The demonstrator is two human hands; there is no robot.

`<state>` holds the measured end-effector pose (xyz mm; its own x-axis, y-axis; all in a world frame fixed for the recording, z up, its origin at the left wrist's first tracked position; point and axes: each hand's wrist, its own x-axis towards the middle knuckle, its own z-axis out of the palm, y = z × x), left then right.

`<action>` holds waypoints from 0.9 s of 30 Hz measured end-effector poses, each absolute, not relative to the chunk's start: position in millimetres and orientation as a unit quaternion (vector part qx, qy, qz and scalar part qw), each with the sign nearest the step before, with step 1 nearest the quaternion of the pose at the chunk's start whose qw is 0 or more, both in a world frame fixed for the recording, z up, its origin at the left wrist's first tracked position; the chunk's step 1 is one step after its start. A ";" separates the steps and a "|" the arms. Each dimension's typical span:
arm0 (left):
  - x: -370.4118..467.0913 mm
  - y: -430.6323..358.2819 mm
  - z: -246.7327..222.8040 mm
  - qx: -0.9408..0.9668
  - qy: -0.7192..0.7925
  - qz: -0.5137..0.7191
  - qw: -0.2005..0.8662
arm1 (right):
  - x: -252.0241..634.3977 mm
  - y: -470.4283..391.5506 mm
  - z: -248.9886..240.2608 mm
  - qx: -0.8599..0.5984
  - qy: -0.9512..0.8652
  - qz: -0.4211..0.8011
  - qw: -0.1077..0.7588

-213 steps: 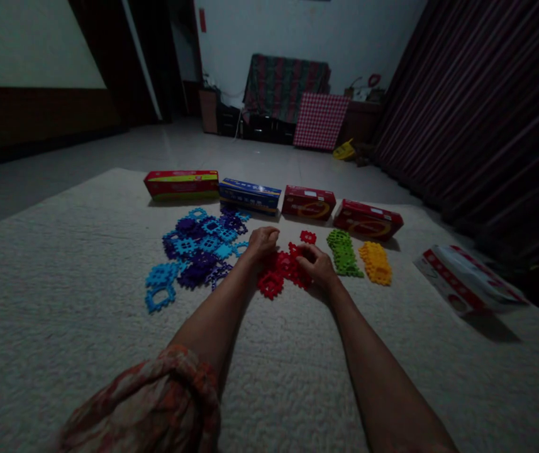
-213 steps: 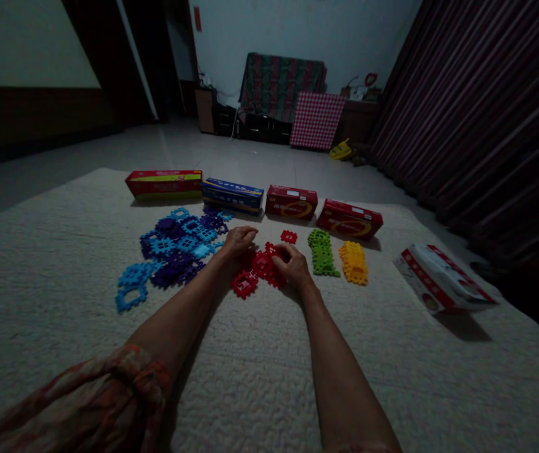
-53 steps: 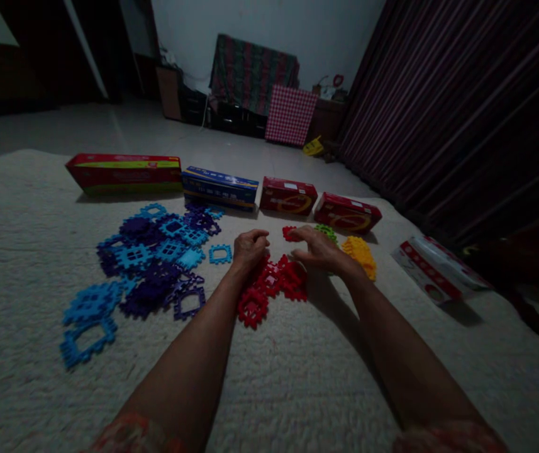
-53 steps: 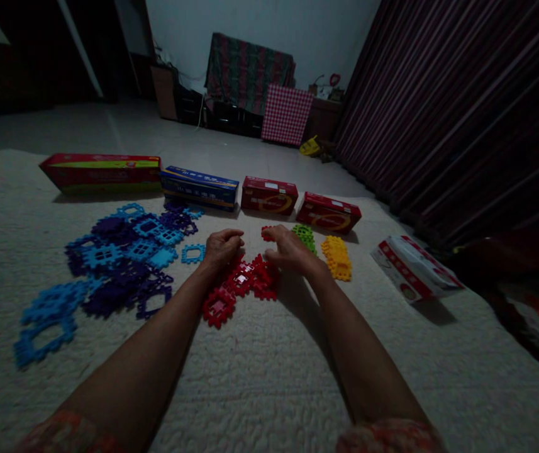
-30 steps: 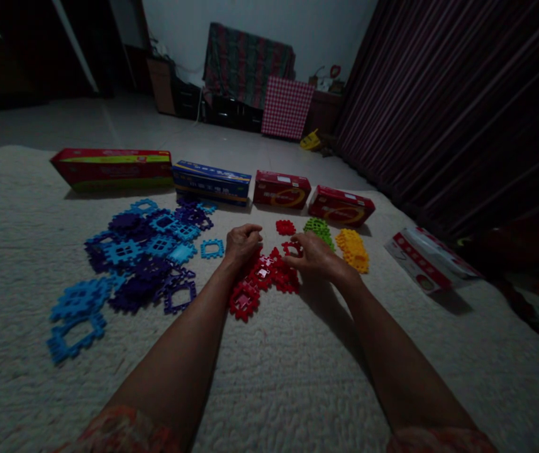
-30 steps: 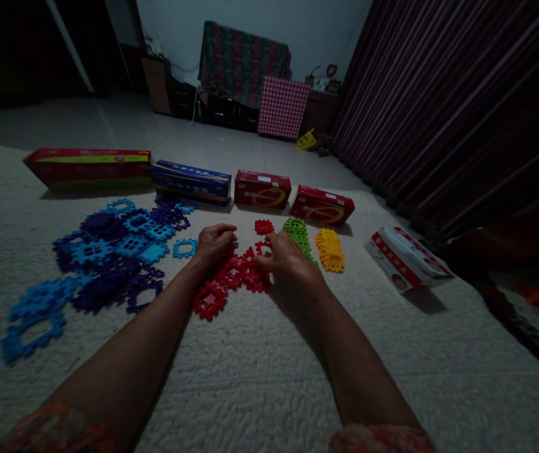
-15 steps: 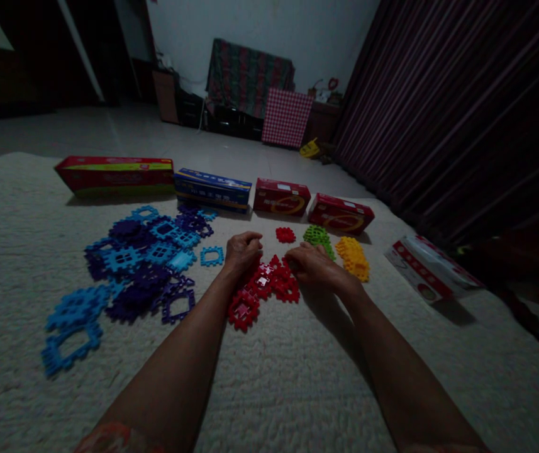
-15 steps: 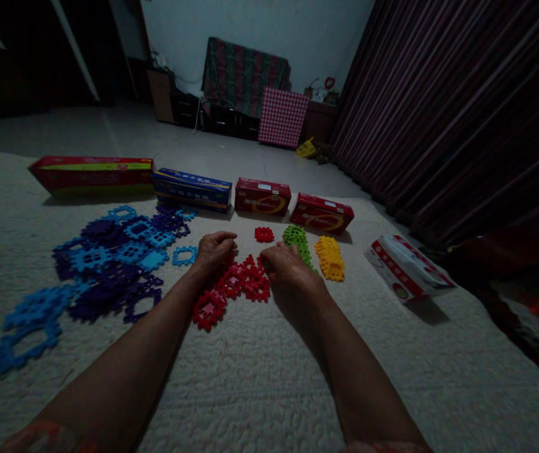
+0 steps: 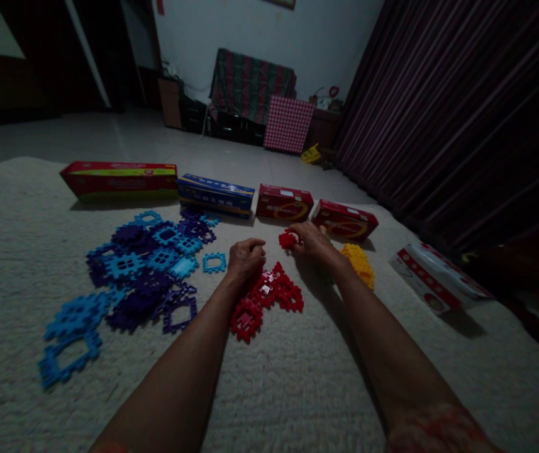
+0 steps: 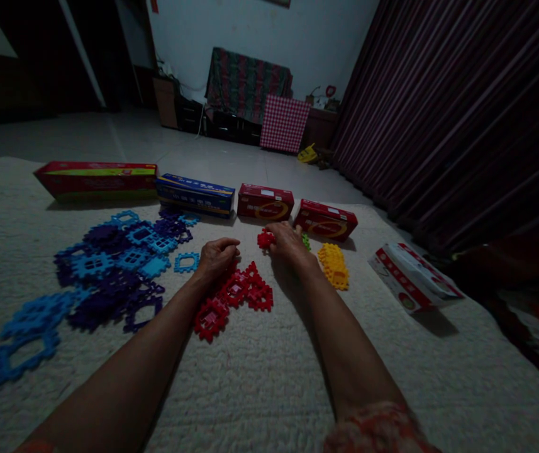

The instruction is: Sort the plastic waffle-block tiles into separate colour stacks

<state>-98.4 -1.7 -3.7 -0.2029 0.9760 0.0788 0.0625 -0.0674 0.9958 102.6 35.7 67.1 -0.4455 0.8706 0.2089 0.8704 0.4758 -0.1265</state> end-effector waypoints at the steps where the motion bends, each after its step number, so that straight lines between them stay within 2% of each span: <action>1: -98.5 -2.3 -2.8 0.477 0.545 0.552 0.412 | 101.8 41.5 65.3 -0.516 -0.848 -0.001 0.123; 7: -99.4 -5.0 0.7 0.482 0.548 0.549 0.407 | 102.9 54.8 55.3 -0.515 -0.850 0.011 0.111; 13: -99.6 -6.4 4.4 0.482 0.556 0.546 0.401 | 111.3 31.8 58.8 -0.478 -0.851 -0.014 0.218; 18: -100.7 -3.7 1.9 0.488 0.554 0.552 0.388 | 113.6 -11.0 55.9 -0.437 -0.852 0.061 0.283; 22: -101.0 -3.2 2.6 0.480 0.558 0.553 0.391 | 105.3 -35.4 51.2 -0.431 -0.849 0.158 0.261; 27: -101.5 -5.6 6.3 0.483 0.554 0.552 0.393 | 100.8 -39.0 50.9 -0.368 -0.891 0.197 0.178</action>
